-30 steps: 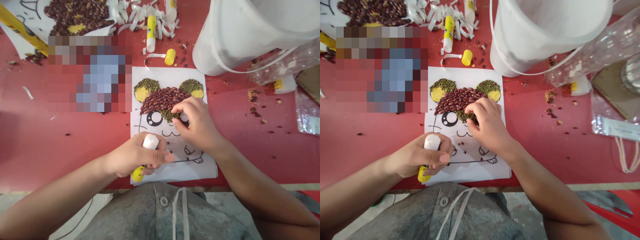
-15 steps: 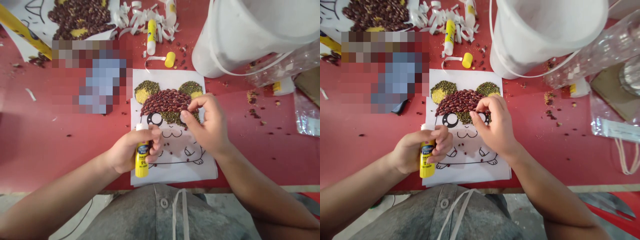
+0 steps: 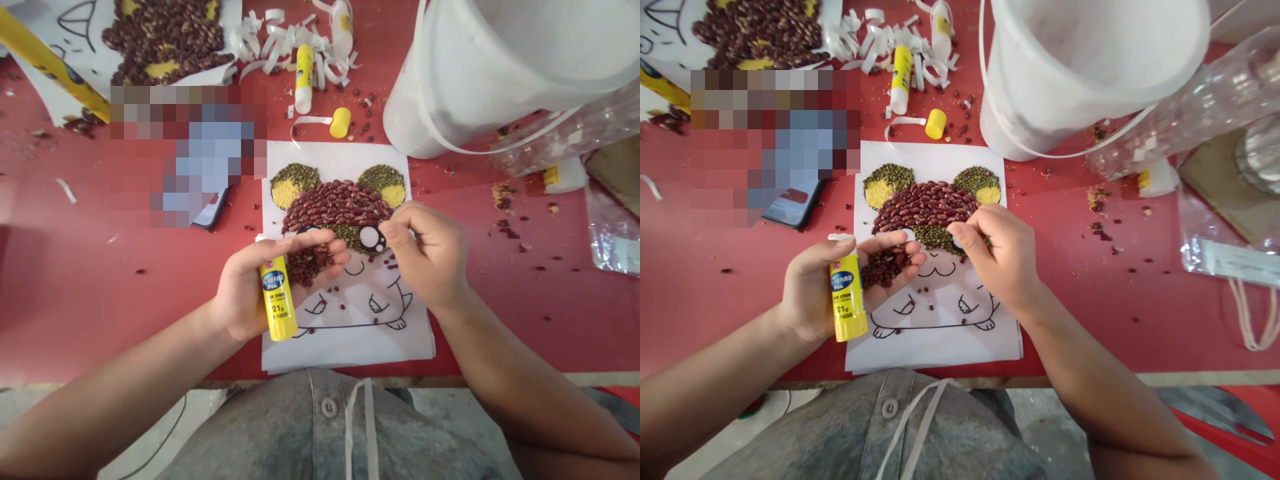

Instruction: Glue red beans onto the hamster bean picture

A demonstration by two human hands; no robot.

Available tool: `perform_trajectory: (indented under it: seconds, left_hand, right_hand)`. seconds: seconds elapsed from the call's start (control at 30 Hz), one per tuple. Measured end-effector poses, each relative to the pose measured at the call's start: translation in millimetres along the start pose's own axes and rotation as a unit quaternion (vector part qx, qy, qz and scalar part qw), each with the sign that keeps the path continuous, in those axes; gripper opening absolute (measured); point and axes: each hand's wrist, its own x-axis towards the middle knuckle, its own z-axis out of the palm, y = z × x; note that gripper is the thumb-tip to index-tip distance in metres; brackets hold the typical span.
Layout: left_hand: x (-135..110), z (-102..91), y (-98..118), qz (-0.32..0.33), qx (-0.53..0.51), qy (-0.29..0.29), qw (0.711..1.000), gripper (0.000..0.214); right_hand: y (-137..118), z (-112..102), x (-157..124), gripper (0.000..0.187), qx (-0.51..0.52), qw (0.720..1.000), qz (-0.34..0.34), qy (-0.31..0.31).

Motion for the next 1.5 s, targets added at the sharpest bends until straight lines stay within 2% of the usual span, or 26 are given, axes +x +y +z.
perform_trajectory:
  seconds: [0.13, 0.27, 0.5, 0.87, 0.97, 1.1, 1.27, 1.4, 1.5]
  left_hand:
    - [-0.4, 0.5, -0.4, 0.004, 0.009, -0.01, 1.0, 0.037]
    - [0.8, -0.7, -0.6, -0.007, -0.012, -0.032, 0.999, 0.043]
    - [0.8, 0.3, -1.2, -0.034, -0.005, -0.005, 0.999, 0.045]
    - [1.3, -0.4, 0.4, -0.051, 0.015, -0.022, 0.998, 0.042]
    - [2.1, -1.0, -0.1, -0.054, 0.008, -0.026, 0.998, 0.043]
    - [3.0, -1.1, -1.4, -0.045, 0.009, -0.009, 0.999, 0.035]
    - [2.5, 0.8, -1.3, -0.11, 0.081, -0.005, 0.991, 0.012]
    - [0.1, 4.2, -1.7, -0.162, 0.119, -0.017, 0.979, 0.03]
    - [-2.4, 6.2, -2.8, -0.165, 0.193, -0.027, 0.967, 0.033]
  right_hand:
    - [-4.1, 5.1, -1.2, 0.012, 0.011, 0.998, -0.062, 0.007]
    - [-8.9, 7.5, -1.9, 0.017, 0.011, 0.991, -0.131, -0.029]
    - [-13.4, 10.2, -2.9, 0.014, -0.023, 0.987, -0.153, -0.031]
    - [-12.0, 9.7, -2.0, 0.009, -0.108, 0.971, -0.204, -0.061]
    - [-12.1, 9.3, -1.7, 0.01, -0.088, 0.976, -0.186, -0.077]
    - [-14.2, 8.4, -1.9, 0.01, 0.012, 0.989, -0.123, -0.084]
    - [-22.2, 8.9, -3.7, 0.01, 0.131, 0.987, -0.046, -0.082]
    - [-29.6, 13.2, -6.5, 0.009, 0.207, 0.971, -0.003, -0.119]
    - [-33.1, 16.8, -9.6, 0.009, 0.245, 0.959, 0.023, -0.142]
